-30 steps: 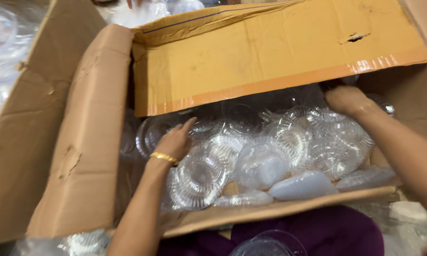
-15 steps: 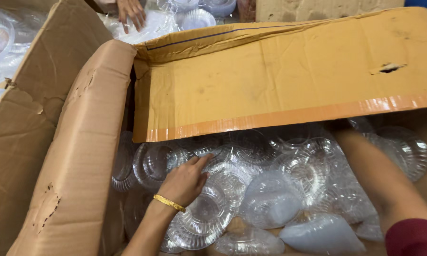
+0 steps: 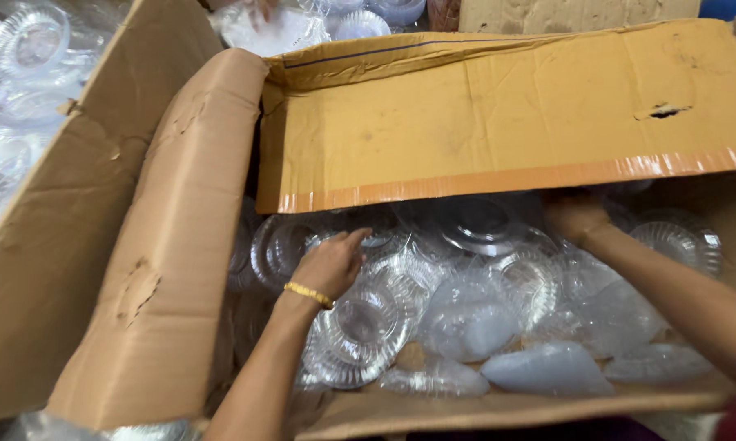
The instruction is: The person sits on the floor and repeatedly picks clear plastic dishes from a cardboard box, stacks them, and places the stack into a clear plastic bag. She then places the bagged stack aside and repeats the process with additional dishes.
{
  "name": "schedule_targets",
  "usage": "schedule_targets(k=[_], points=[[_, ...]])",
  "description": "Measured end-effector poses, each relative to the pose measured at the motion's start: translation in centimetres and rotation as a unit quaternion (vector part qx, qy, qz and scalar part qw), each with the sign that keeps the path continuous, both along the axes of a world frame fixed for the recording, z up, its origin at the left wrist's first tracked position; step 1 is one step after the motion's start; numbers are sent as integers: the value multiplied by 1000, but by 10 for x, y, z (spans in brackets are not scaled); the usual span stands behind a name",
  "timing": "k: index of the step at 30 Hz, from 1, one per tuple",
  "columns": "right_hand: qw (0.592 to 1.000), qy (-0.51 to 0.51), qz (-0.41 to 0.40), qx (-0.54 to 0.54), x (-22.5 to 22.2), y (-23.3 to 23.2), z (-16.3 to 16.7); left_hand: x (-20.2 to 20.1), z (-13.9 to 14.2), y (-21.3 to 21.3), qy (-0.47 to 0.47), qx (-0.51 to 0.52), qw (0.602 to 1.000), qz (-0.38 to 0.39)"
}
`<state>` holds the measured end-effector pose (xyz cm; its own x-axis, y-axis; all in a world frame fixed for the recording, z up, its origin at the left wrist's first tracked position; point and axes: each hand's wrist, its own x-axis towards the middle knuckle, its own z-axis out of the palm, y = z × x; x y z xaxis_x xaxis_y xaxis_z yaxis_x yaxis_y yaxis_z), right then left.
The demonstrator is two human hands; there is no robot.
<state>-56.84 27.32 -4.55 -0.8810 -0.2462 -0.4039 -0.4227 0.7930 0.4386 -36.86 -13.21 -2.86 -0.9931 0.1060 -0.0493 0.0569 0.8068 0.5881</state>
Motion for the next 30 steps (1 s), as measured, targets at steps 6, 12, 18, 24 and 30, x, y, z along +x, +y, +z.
schedule_targets(k=[6,12,18,24,30], points=[[939,125,247,-204,89,34,63,-1,-12,-11,49,27,998,25],[870,126,285,-381,219,24,164,33,22,14,85,196,974,74],[735,136,514,-420,328,-1,197,165,68,96,-191,747,636,31],[708,148,478,-498,416,-34,150,291,88,117,-3,721,683,117],[358,-179,-103,-911,476,-35,104,357,81,128,152,553,786,230]])
